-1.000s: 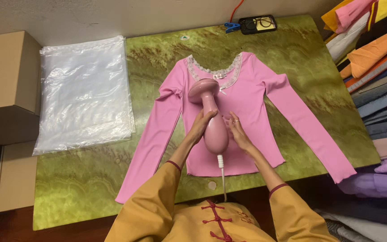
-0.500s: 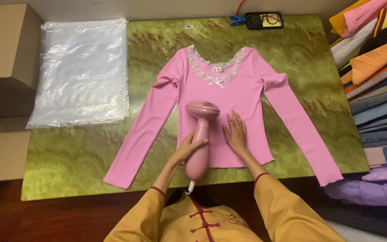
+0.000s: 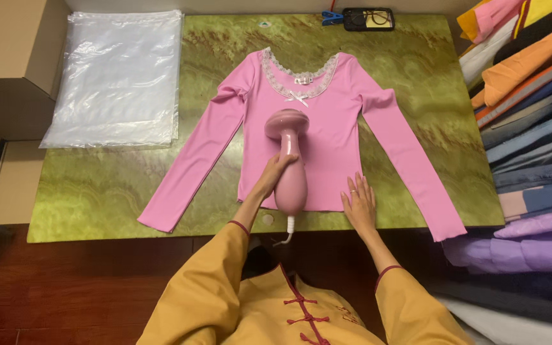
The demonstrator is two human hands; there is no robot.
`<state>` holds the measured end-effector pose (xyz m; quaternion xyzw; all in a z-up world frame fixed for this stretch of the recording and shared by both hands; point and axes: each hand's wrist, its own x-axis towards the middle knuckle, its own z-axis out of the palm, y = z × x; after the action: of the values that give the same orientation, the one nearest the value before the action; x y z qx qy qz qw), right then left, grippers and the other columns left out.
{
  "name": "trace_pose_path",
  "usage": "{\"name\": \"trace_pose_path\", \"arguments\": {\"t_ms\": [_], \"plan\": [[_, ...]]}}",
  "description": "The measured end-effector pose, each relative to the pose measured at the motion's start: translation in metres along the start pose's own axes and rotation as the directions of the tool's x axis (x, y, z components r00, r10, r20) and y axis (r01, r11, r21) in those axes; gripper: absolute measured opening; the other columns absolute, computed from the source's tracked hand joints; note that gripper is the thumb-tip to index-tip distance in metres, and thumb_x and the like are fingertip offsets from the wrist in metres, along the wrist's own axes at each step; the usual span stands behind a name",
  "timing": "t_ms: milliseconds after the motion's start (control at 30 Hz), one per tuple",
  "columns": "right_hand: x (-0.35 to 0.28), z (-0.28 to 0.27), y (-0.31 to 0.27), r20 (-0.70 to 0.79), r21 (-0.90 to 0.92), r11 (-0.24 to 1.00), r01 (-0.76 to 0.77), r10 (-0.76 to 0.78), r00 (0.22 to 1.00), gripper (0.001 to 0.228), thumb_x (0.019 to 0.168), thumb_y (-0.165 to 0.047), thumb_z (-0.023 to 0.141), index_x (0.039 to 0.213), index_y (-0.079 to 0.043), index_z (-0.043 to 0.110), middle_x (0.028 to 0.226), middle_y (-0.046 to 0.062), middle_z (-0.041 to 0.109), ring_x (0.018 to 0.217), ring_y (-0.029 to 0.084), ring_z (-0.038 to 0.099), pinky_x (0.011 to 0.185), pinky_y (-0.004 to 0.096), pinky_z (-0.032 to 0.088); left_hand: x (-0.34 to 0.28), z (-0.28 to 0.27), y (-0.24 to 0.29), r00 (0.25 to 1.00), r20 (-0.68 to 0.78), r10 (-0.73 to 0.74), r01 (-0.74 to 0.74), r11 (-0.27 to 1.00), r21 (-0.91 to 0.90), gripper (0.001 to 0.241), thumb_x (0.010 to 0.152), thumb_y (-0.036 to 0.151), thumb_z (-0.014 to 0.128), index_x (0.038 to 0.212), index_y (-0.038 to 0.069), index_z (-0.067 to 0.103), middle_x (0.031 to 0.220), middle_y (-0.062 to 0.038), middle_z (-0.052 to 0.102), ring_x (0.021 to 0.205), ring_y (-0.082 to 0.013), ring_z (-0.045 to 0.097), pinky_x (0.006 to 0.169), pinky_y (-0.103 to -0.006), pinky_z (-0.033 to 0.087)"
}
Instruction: The person removes a pink long-sleeved top from a clothing rack, lays it on a table, and smooths it out. They then use a handheld garment steamer to steam the top, moving the device over the sleeves and body of the garment.
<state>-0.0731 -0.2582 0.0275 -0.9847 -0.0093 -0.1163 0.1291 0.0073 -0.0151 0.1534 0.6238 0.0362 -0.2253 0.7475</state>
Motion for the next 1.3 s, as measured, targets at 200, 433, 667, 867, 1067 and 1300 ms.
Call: {"name": "trace_pose_path", "arguments": {"t_ms": [200,433,667,867,1067,1300], "plan": [[-0.019,-0.008,0.003,0.069,0.056,0.998,-0.018,0.014,0.998,0.049,0.091,-0.035,0.037,0.136,-0.017,0.03,0.146,0.005,0.018,0.132,0.03,0.016,0.103,0.05,0.017,-0.047,0.001,-0.001,0.997,-0.062,-0.046,0.047,0.999,0.017,0.06,0.068,0.044,0.066,0.116,0.01,0.054,0.104,-0.021,0.056,0.095,-0.031,0.056,0.075,-0.0446,0.047],[-0.022,-0.005,0.003,0.07,0.037,0.999,-0.006,0.003,0.998,0.05,0.091,-0.036,0.034,0.136,-0.015,0.029,0.146,0.007,0.016,0.133,0.03,0.014,0.103,0.05,0.015,-0.119,-0.009,-0.033,0.991,-0.116,-0.06,0.06,0.998,-0.006,0.05,0.066,0.036,0.065,0.108,0.01,0.059,0.099,-0.014,0.058,0.094,-0.0251,0.055,0.081,-0.0417,0.044],[-0.038,-0.008,-0.003,0.076,0.057,0.996,-0.069,0.065,0.995,0.051,0.09,-0.036,0.038,0.135,-0.014,0.031,0.146,0.007,0.017,0.133,0.031,0.013,0.102,0.054,0.016,-0.108,0.008,-0.036,0.994,-0.113,-0.01,0.01,1.0,-0.003,0.047,0.065,0.038,0.067,0.103,0.01,0.06,0.096,-0.014,0.058,0.093,-0.0248,0.054,0.079,-0.0401,0.045],[-0.058,-0.012,-0.009,0.148,0.108,0.985,-0.137,0.121,0.982,0.053,0.089,-0.037,0.04,0.136,-0.016,0.029,0.147,0.006,0.013,0.134,0.031,0.008,0.101,0.059,0.014,-0.056,0.012,-0.041,0.995,-0.092,0.033,-0.033,0.999,0.005,0.055,0.065,0.044,0.069,0.105,0.007,0.06,0.094,-0.016,0.059,0.088,-0.0258,0.057,0.071,-0.0404,0.048],[-0.066,-0.017,-0.01,0.165,0.116,0.984,-0.137,0.117,0.979,0.052,0.09,-0.034,0.04,0.137,-0.016,0.027,0.147,0.007,0.01,0.134,0.031,0.006,0.101,0.059,0.011,-0.091,0.012,-0.051,0.996,-0.093,0.0,0.001,1.0,0.008,0.054,0.065,0.043,0.068,0.106,0.008,0.059,0.096,-0.017,0.059,0.09,-0.0266,0.057,0.073,-0.0413,0.048],[-0.073,-0.014,-0.017,0.11,0.116,0.981,-0.158,0.145,0.983,0.051,0.09,-0.032,0.04,0.136,-0.013,0.029,0.147,0.01,0.012,0.134,0.034,0.007,0.101,0.059,0.01,-0.155,0.009,-0.059,0.995,-0.051,-0.088,0.089,0.996,0.026,0.05,0.064,0.039,0.068,0.105,0.011,0.06,0.094,-0.011,0.059,0.089,-0.021,0.057,0.074,-0.0376,0.048]]}}
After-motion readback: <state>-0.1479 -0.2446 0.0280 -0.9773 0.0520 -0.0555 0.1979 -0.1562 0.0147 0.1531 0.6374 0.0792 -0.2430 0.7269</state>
